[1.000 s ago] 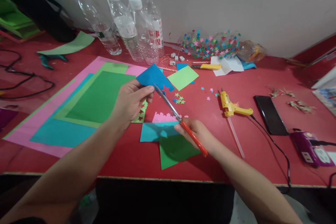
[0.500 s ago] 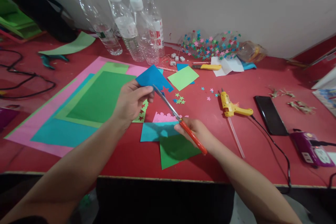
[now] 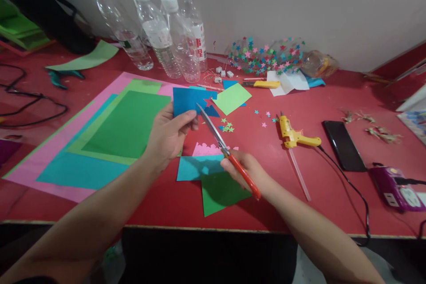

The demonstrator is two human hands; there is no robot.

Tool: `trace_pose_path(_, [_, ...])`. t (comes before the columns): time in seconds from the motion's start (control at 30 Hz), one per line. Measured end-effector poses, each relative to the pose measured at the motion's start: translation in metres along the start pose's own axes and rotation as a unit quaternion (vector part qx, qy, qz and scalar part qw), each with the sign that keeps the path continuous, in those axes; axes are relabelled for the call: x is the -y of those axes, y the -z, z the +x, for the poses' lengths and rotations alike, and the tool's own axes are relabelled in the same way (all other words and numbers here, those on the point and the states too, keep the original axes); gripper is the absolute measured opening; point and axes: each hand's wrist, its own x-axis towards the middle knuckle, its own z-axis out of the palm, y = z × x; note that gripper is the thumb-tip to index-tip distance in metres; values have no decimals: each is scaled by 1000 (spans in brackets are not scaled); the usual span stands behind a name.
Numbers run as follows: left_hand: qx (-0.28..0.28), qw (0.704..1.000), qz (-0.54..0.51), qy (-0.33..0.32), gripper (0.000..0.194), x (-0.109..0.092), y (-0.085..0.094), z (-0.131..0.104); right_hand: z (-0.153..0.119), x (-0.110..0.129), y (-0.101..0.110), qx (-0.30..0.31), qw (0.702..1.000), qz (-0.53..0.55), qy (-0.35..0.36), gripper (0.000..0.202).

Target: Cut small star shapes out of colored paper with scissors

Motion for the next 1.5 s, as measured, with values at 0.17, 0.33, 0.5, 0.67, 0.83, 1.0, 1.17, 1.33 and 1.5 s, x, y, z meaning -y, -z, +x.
trace_pose_path(0.17, [1,1000,-2,22,9,4,-3,-3,-1,2,-3,-10,999,12,-43,44])
trace_pose_path(0.33, [-10,1000,13,26,9,2,-2,-3,-2,0,0,-29,999,1,-32,42])
trace_pose_path(0.5, [-3,1000,15,24,9,0,-1,-1,-2,1,1,-24,999,-26,-8,41])
trace_pose_path(0.67, [-3,999,8,33,10,0,0,0,-3,6,-1,-42,998,-47,-13,34])
trace_pose_path(0.83, [4,999,8,36,11,0,0,0,-2,5,1,-34,998,-48,-1,39])
trace_pose_path(1.0, [16,999,22,44,12,-1,-1,-1,0,3,0,-25,999,-38,5,44])
trace_pose_path(1.17, [20,998,19,48,11,0,-2,-1,-2,2,-1,-39,999,-37,8,48])
trace_pose_path(1.33, [14,998,19,50,11,-2,-2,-1,-3,1,0,-43,998,-45,12,48])
trace_pose_path(1.5, [13,998,13,52,12,-4,-3,-1,-2,3,1,-42,998,-47,10,48])
